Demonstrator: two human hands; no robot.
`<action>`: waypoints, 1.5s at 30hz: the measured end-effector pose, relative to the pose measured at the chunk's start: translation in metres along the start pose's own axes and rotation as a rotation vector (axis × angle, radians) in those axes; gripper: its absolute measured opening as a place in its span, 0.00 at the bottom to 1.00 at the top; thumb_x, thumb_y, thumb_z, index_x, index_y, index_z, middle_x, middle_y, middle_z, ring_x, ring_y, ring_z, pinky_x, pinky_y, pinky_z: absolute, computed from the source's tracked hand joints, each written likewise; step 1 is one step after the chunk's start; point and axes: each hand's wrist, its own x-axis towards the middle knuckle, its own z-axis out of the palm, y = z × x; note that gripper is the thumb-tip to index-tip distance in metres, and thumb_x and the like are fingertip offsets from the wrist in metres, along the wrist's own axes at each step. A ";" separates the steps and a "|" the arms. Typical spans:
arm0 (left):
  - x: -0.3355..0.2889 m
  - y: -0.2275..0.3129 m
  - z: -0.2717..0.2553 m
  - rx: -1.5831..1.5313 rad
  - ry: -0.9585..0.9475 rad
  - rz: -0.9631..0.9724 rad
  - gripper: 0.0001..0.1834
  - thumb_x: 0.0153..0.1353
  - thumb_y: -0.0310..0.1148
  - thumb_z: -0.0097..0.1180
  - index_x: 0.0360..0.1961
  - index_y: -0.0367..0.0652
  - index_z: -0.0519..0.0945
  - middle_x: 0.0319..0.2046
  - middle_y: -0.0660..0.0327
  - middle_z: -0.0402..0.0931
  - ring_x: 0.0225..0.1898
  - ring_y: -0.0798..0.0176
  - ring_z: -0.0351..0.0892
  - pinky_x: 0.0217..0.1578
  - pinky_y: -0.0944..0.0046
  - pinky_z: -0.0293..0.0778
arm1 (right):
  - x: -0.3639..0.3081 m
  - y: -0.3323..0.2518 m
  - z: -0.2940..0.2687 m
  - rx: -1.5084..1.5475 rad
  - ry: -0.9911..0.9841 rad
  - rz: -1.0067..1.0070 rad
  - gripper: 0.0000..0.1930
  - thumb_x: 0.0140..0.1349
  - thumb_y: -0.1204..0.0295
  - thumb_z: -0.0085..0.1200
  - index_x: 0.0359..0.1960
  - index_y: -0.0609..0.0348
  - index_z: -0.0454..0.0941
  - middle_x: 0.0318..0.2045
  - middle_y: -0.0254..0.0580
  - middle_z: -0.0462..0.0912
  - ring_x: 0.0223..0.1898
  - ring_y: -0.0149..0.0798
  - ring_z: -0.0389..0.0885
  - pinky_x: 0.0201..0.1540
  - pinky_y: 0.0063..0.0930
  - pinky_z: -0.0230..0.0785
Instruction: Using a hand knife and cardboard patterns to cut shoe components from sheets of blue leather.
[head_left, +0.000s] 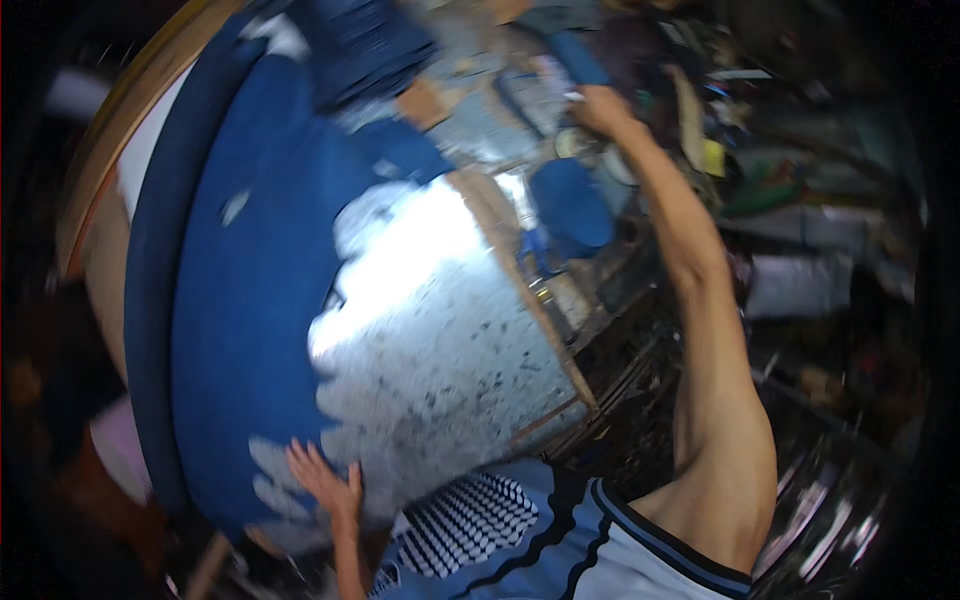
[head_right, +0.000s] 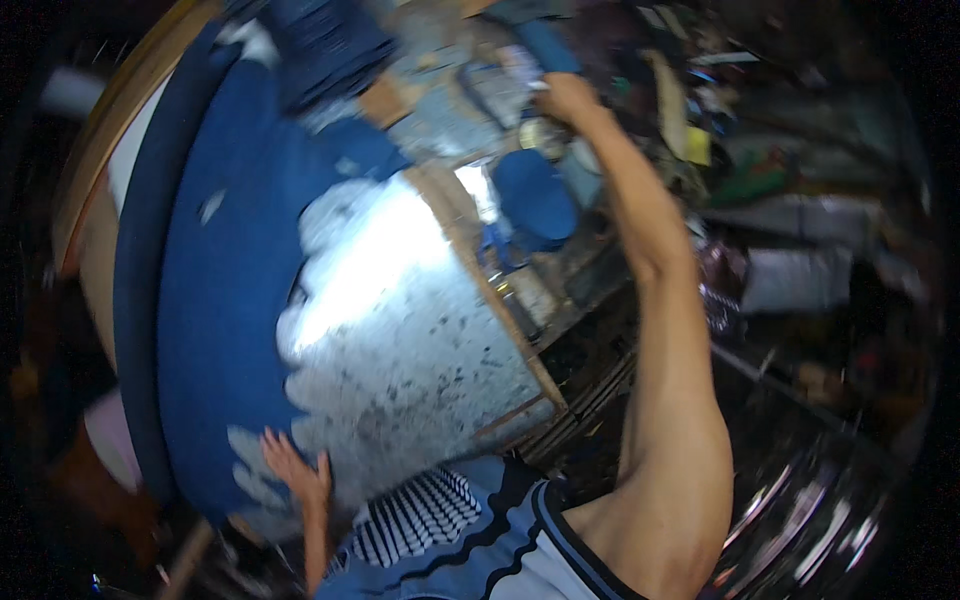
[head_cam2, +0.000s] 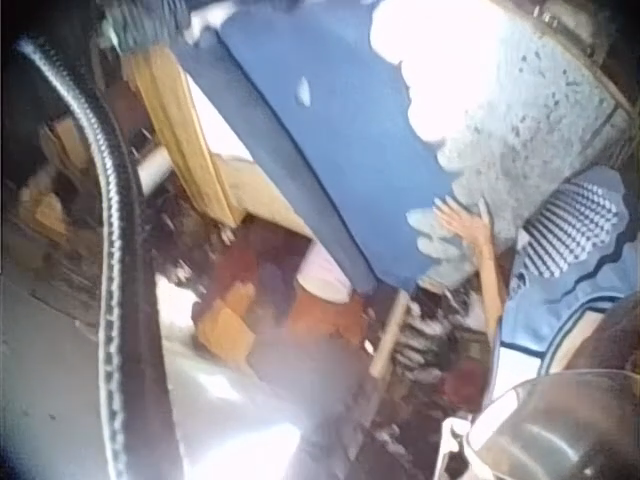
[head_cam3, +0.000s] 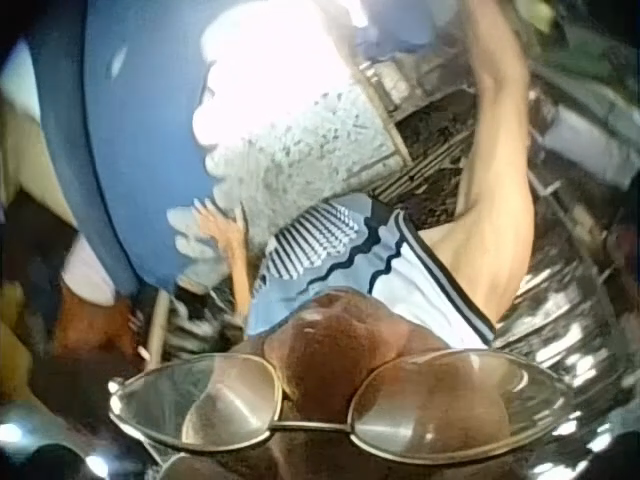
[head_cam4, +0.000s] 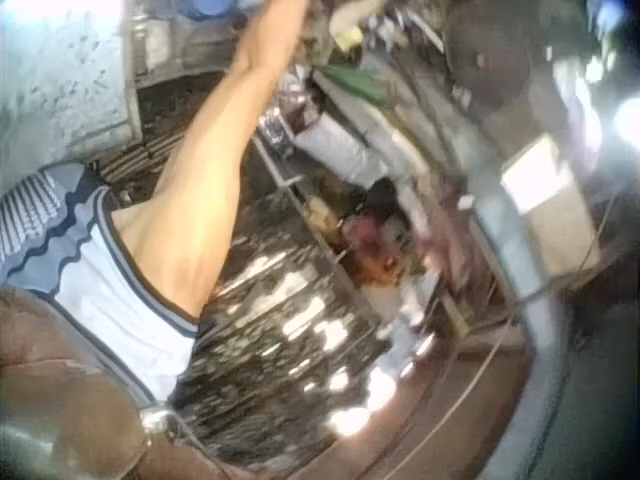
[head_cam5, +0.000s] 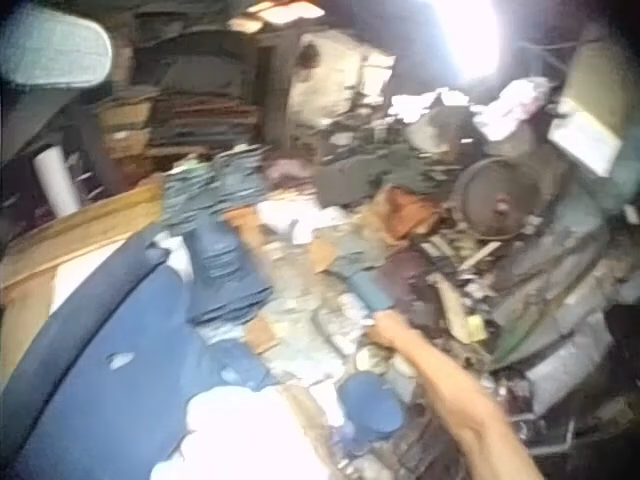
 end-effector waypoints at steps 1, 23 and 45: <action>0.000 0.009 -0.015 -0.001 -0.067 -0.106 0.45 0.58 0.55 0.57 0.68 0.35 0.60 0.73 0.42 0.50 0.73 0.34 0.46 0.69 0.37 0.41 | -0.002 -0.024 -0.002 0.025 -0.045 0.078 0.16 0.60 0.59 0.55 0.42 0.57 0.84 0.42 0.55 0.85 0.46 0.58 0.83 0.49 0.48 0.75; 0.007 0.035 0.026 -0.380 0.166 -0.114 0.33 0.60 0.49 0.62 0.60 0.37 0.75 0.72 0.49 0.56 0.74 0.42 0.46 0.70 0.39 0.41 | -0.324 -0.273 -0.026 1.461 -0.151 -0.080 0.13 0.67 0.66 0.57 0.44 0.66 0.80 0.19 0.27 0.75 0.13 0.16 0.58 0.16 0.15 0.49; -0.015 0.012 -0.002 -1.574 0.082 -0.218 0.14 0.71 0.36 0.53 0.47 0.33 0.77 0.39 0.64 0.78 0.40 0.70 0.75 0.42 0.68 0.71 | -0.362 -0.188 0.047 0.764 0.335 0.321 0.20 0.65 0.66 0.51 0.55 0.62 0.77 0.48 0.60 0.82 0.51 0.55 0.82 0.53 0.42 0.73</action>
